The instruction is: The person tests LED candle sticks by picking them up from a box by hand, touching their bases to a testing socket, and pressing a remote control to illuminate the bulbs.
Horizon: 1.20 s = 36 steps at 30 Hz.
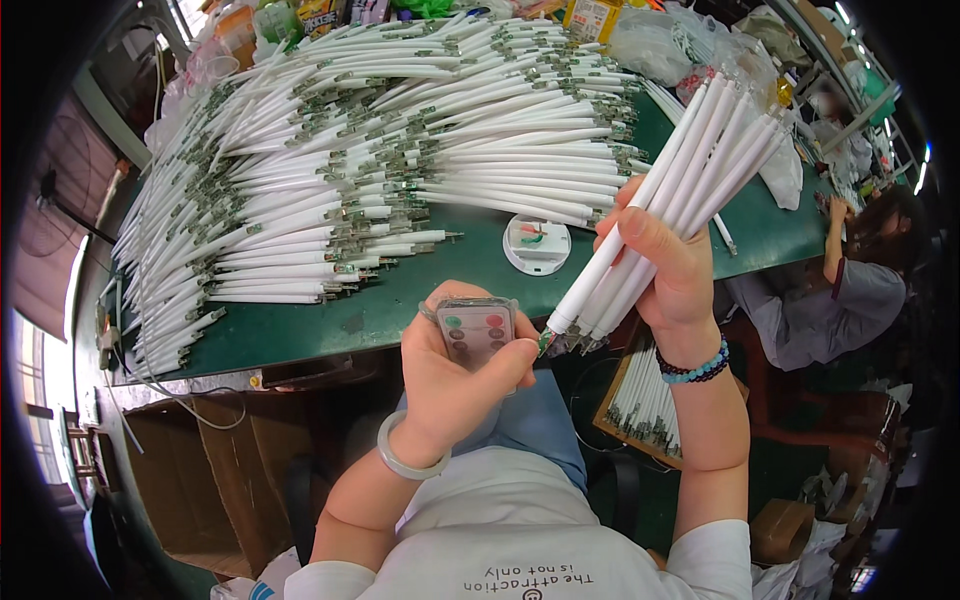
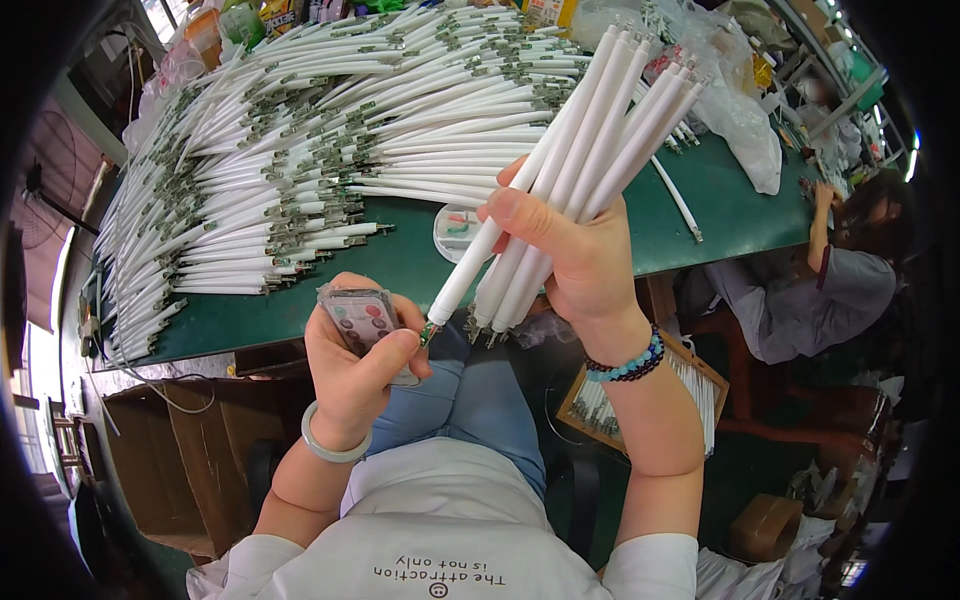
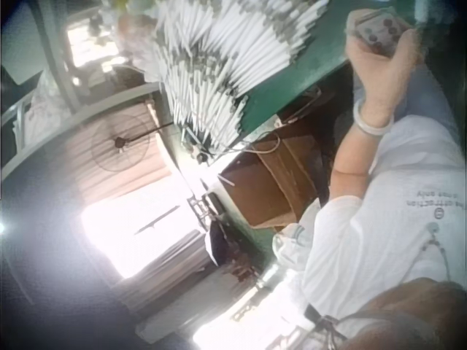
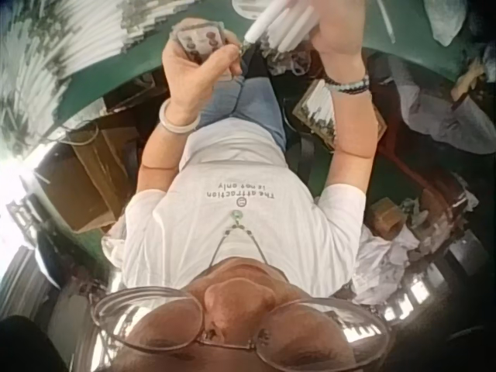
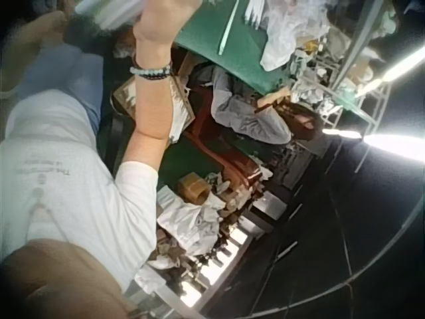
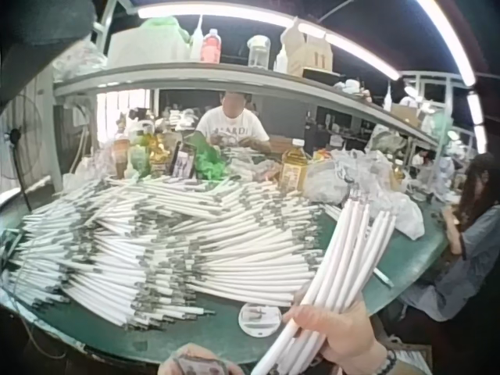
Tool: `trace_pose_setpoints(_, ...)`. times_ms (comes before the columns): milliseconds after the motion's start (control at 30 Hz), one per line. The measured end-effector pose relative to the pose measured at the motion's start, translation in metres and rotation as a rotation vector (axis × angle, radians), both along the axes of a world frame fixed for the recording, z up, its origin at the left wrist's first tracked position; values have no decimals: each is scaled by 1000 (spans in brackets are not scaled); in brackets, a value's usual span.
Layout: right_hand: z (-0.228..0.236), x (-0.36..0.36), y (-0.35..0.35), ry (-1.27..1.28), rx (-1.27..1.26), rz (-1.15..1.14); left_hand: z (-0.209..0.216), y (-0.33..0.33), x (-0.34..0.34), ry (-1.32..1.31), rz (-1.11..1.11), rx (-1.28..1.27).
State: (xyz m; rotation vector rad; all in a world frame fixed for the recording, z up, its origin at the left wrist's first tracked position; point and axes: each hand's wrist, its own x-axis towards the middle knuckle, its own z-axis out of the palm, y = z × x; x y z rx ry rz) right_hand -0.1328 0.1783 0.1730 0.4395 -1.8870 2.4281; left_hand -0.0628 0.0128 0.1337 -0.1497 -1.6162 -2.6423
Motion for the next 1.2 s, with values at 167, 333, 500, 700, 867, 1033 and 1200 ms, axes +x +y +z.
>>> trace_pose_setpoints(167, 2, 1, -1, 19, 52, -5, 0, -1, -1, 4, 8, -20)
trace_pose_setpoints(333, 6, 8, -4, 84, 146, -62, 0, 1, -6, 19, 38, -84)
trace_pose_setpoints(500, 15, 14, -9, 115, 160, -89, 3, -4, -5, 7, 3, -130)
trace_pose_setpoints(700, 15, 16, -7, 89, 209, -85, 3, -6, -6, 33, -10, -157)
trace_pose_setpoints(867, 17, 19, -9, 105, 219, -93, 3, -7, -6, 40, -11, -180)
trace_pose_setpoints(1033, 18, 20, -9, 152, 209, -81, 2, -4, -5, 49, 13, -171)
trace_pose_setpoints(1200, 17, 21, -8, 173, 244, -94, -2, 0, -4, 55, 62, -165)
